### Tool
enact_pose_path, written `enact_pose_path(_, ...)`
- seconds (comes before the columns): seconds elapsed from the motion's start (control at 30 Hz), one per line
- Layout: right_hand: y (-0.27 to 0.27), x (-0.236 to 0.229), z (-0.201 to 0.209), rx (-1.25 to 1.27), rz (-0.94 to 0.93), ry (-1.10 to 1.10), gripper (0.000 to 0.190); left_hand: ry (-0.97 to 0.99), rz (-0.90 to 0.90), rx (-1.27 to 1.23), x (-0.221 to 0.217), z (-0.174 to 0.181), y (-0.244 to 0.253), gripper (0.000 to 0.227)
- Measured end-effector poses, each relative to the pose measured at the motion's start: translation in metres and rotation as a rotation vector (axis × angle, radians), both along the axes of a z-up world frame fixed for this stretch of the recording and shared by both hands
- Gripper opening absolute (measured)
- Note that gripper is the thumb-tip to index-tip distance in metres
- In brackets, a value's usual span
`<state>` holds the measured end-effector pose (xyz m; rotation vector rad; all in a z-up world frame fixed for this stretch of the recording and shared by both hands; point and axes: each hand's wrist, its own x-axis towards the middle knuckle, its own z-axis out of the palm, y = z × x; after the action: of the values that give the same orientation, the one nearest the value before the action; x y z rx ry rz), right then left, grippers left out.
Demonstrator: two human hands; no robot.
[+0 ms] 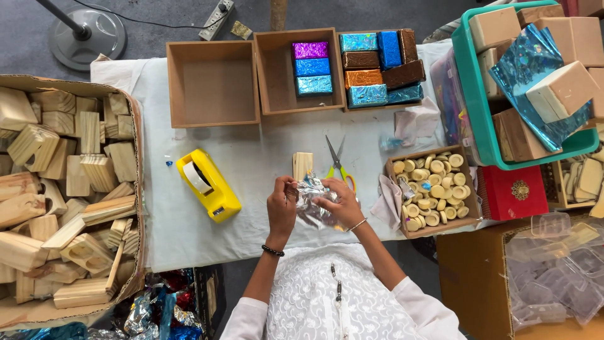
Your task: Wrapping small wooden blocks in colorful decorative foil.
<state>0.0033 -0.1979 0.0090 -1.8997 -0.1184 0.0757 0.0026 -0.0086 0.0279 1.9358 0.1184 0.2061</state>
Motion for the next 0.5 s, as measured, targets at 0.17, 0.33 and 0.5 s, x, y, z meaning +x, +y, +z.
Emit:
enact_pose_path(0.17, -0.016, 0.011, -0.002, -0.400, 0.153, -0.021, 0.033, 0.047, 0.029, -0.022, 0.001, -0.008, 0.009, 0.023)
enact_pose_path(0.33, -0.033, 0.021, -0.023, -0.127, 0.140, 0.139, 0.027, 0.098, 0.150, 0.059, 0.002, -0.023, 0.018, 0.023)
enact_pose_path(0.5, -0.021, 0.036, -0.004, -0.235, 0.243, 0.233, 0.031, 0.149, 0.224, 0.137, -0.001, -0.046, 0.022, 0.023)
